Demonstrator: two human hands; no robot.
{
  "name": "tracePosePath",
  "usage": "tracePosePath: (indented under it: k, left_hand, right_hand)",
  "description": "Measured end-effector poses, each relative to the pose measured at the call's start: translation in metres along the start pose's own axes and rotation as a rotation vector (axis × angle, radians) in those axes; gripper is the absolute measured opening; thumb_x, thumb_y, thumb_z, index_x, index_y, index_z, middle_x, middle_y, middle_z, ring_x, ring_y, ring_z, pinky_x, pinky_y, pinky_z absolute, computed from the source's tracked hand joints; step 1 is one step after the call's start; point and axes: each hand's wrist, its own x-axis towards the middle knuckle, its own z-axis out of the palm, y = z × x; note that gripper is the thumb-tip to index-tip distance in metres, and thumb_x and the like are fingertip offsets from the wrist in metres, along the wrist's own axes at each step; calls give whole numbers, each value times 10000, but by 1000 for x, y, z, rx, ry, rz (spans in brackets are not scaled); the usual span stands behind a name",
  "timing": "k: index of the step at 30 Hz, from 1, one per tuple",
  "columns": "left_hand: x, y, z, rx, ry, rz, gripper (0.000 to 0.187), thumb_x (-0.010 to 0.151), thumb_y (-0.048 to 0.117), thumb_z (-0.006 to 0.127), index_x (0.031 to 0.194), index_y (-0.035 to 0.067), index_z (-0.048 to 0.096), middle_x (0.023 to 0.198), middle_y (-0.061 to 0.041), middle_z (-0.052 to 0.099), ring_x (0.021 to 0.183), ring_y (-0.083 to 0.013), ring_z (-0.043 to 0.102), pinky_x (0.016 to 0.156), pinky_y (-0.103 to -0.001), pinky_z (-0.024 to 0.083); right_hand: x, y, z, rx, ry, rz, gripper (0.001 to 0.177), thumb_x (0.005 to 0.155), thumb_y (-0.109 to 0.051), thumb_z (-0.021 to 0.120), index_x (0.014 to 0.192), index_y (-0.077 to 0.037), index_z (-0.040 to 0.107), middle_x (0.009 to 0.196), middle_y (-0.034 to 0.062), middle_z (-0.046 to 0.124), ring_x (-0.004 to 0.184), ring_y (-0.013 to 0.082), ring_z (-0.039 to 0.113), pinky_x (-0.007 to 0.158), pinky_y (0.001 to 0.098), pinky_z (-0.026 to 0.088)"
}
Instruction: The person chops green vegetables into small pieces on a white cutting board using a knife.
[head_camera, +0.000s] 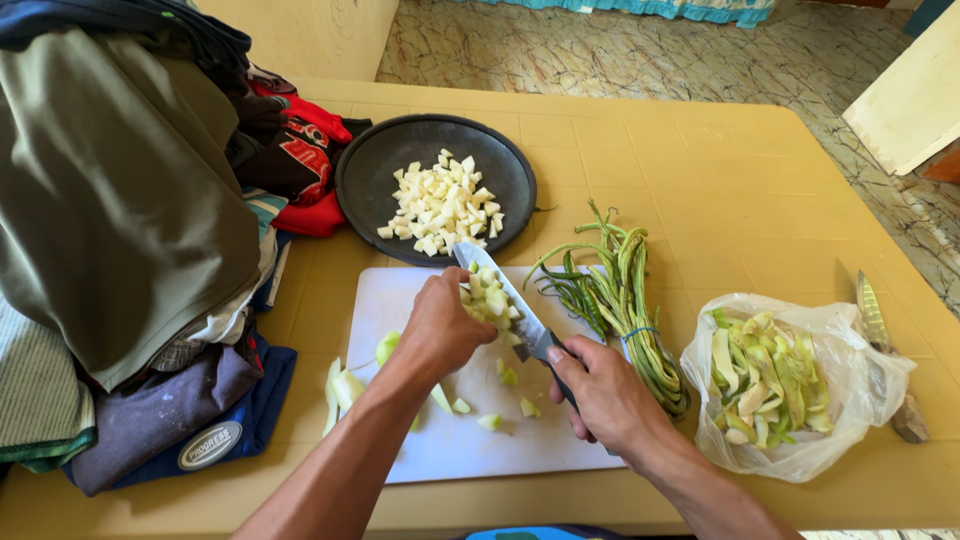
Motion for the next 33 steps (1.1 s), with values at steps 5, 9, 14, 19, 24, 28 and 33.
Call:
tracePosePath:
  k: [5,9,14,19,24,28,33]
  left_hand:
    - [24,1,-15,0,20,20,702,633,86,877,1264,-26,589,1055,-215,714,948,-301,733,795,-397,588]
    - [50,0,-21,-21,65,48,719,621,80,892,1267,-28,594,1000,-195,734,880,-258,748,744,-377,602]
    - [83,6,-40,11,61,47,744,634,96,906,1298,-20,591,958,-177,761,848,-227,763,727,-348,605]
    - [110,16,-57,-2,28,-42,750,662,81,876,1342,9,569,946,-154,769,829,-219,777,682,-337,619]
    - [133,4,-55,-95,173,-19,752,686,122,868,1363,22,557,1192,-197,701,1077,-262,714,891,-357,572]
    - [137,-11,-43,11,313,172,729,746,128,822,1398,27,513,1376,-222,514,1263,-353,533,1037,-404,466]
    - [116,-16,-43,129,282,240,568,829,157,720,1368,60,568,1402,-170,513,1311,-347,523,1085,-429,443]
  right_hand:
    - [13,-24,-1,-15,-5,-3,324,1018,-374,516,1003,-71,631,729,29,628,424,124,501,390,329,384]
    - [32,-39,-3,32,-15,-43,305,1005,-339,521,977,-50,616,733,38,616,429,123,500,391,322,389]
    - [62,-57,-4,63,-33,-120,283,978,-311,576,937,-33,602,732,48,615,439,120,503,394,320,401]
    - [94,-76,-4,97,-56,-134,278,945,-303,634,940,-28,593,733,55,607,460,121,506,405,326,405]
    - [132,-89,3,120,-34,-208,205,905,-178,624,1011,-4,639,796,64,672,488,127,557,426,323,442]
    - [140,-94,13,17,70,-255,241,905,-193,632,1107,-64,609,791,52,686,486,126,585,434,318,465]
    - [136,-87,17,-14,140,-238,222,909,-175,648,1087,-41,648,771,63,633,476,111,552,416,321,449]
